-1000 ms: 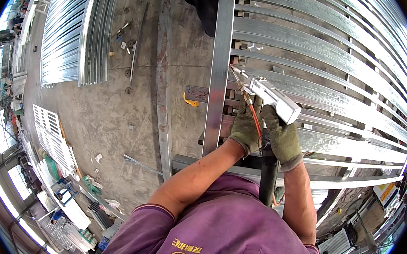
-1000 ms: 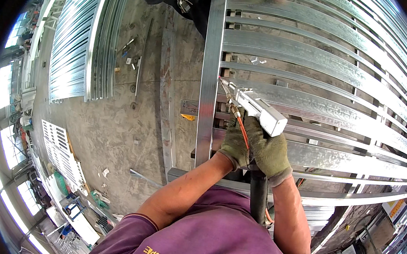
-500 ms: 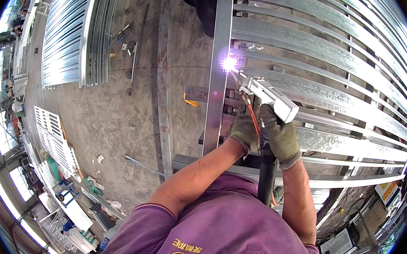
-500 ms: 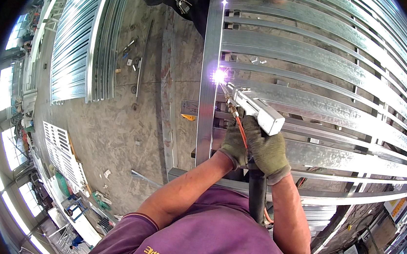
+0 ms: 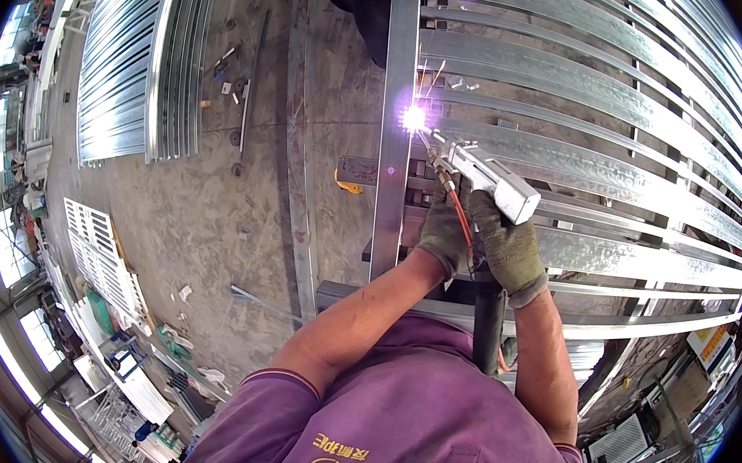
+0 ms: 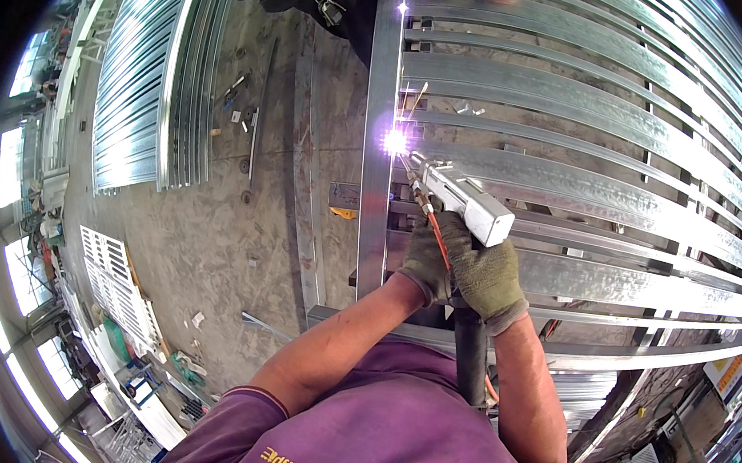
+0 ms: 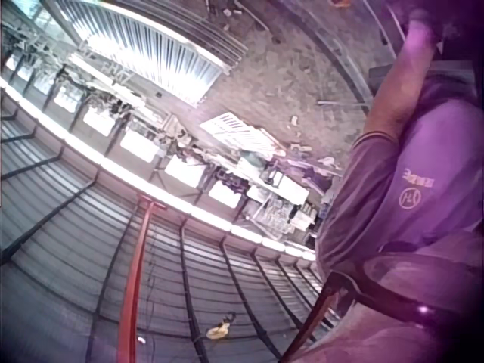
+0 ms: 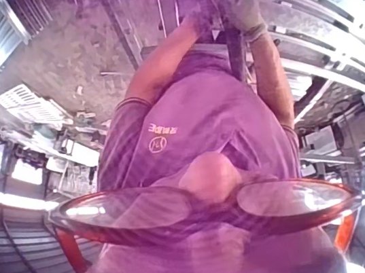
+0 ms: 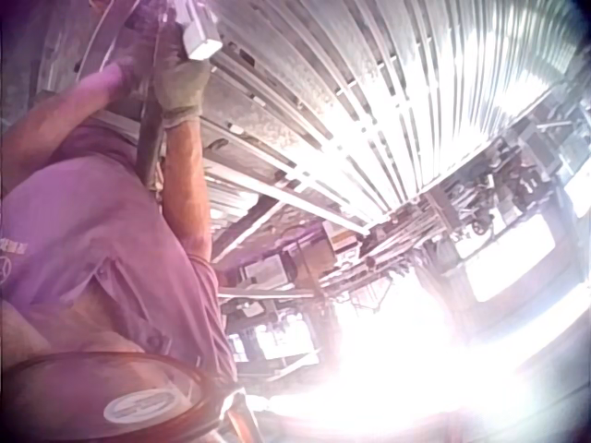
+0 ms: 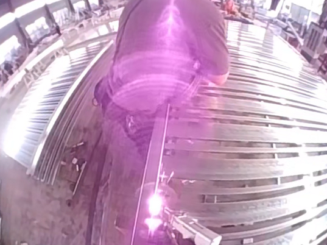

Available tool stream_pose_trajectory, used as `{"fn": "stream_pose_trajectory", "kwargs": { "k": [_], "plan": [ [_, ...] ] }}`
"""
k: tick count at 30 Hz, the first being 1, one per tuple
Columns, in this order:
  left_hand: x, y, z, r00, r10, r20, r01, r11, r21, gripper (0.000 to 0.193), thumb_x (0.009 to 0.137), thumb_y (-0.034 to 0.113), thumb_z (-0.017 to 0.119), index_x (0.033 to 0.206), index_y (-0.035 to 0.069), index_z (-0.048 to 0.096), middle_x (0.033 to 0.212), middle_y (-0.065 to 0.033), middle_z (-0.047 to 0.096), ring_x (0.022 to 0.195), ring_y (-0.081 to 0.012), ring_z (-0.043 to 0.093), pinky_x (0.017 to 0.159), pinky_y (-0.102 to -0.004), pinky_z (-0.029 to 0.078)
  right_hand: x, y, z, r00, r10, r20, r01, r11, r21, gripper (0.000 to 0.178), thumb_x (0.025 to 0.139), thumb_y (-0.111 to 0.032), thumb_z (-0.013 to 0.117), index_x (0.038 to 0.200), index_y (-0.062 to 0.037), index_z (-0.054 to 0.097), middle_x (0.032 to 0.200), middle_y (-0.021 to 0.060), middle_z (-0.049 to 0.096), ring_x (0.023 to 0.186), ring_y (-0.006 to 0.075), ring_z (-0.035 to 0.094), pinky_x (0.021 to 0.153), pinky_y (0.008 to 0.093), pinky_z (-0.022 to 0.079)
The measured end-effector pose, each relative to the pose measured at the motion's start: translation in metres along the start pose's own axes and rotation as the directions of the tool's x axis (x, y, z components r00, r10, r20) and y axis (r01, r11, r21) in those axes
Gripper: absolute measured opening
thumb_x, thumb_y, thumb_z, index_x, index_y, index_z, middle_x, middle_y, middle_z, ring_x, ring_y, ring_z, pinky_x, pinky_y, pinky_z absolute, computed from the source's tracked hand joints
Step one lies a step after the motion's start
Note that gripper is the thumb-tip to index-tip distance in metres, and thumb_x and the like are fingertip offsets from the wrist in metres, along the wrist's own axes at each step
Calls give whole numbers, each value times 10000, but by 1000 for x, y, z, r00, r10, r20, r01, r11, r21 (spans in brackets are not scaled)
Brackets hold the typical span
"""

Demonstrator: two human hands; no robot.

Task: The person welds metal bars onto a large metal frame using a handheld welding gun. They move along the frame, positioning and welding multiple bars in sequence while another worker assists nearby.

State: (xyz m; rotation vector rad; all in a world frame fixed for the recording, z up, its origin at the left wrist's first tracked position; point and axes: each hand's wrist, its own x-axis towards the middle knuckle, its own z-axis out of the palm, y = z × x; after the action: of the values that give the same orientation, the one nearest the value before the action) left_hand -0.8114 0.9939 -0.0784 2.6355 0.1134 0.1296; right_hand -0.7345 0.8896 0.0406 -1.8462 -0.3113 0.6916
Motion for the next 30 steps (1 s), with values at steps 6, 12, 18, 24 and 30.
{"fn": "stream_pose_trajectory", "kwargs": {
  "k": [6, 12, 18, 24, 30],
  "plan": [
    [2, 2, 2, 997, -77, -28, 74, 992, -103, 411, 903, 352, 737, 1239, 118, 776, 1226, -136, 784, 1209, -393, 718, 1063, -496, 551, -1, -2, -1, 999, 37, 8, -37, 999, 23, 353, 1126, -202, 703, 1411, 5, 677, 1181, 78, 767, 1072, 153, 699, 931, 339, 581],
    [4, 6, -8, 1000, -7, -25, 8, 999, 47, 479, 901, 388, 727, 1315, 149, 759, 1330, -143, 761, 1328, -400, 665, 1171, -526, 486, -2, -5, -1, 998, 57, 23, -59, 995, 85, 377, 1128, -210, 706, 1441, -5, 659, 1213, 70, 753, 1095, 147, 687, 958, 335, 573],
    [7, 3, -11, 909, -73, 410, 76, 997, 9, 800, 972, 484, 636, 1678, 146, 475, 1756, -273, 353, 1659, -525, 224, 1365, -702, 139, -2, -1, -2, 998, 68, 3, -68, 995, 70, 414, 1092, -247, 736, 1431, -13, 698, 1261, 180, 809, 1166, 269, 779, 978, 389, 599],
    [2, 1, 0, 999, -23, 36, 24, 1000, -11, 526, 980, 400, 662, 1445, 155, 671, 1491, -138, 662, 1439, -380, 562, 1239, -527, 404, -3, -1, -3, 996, 84, 35, -87, 990, 109, 395, 1104, -230, 728, 1424, -3, 688, 1235, 141, 793, 1135, 220, 753, 957, 365, 594],
    [1, 3, 6, 991, -115, 75, 125, 981, -150, 481, 1003, 401, 648, 1413, 154, 694, 1450, -90, 712, 1411, -324, 606, 1227, -502, 433, -6, -5, -5, 992, 111, 55, -117, 987, 113, 370, 1126, -194, 703, 1439, -1, 656, 1182, 49, 756, 1045, 119, 688, 893, 310, 583]
  ]
}}
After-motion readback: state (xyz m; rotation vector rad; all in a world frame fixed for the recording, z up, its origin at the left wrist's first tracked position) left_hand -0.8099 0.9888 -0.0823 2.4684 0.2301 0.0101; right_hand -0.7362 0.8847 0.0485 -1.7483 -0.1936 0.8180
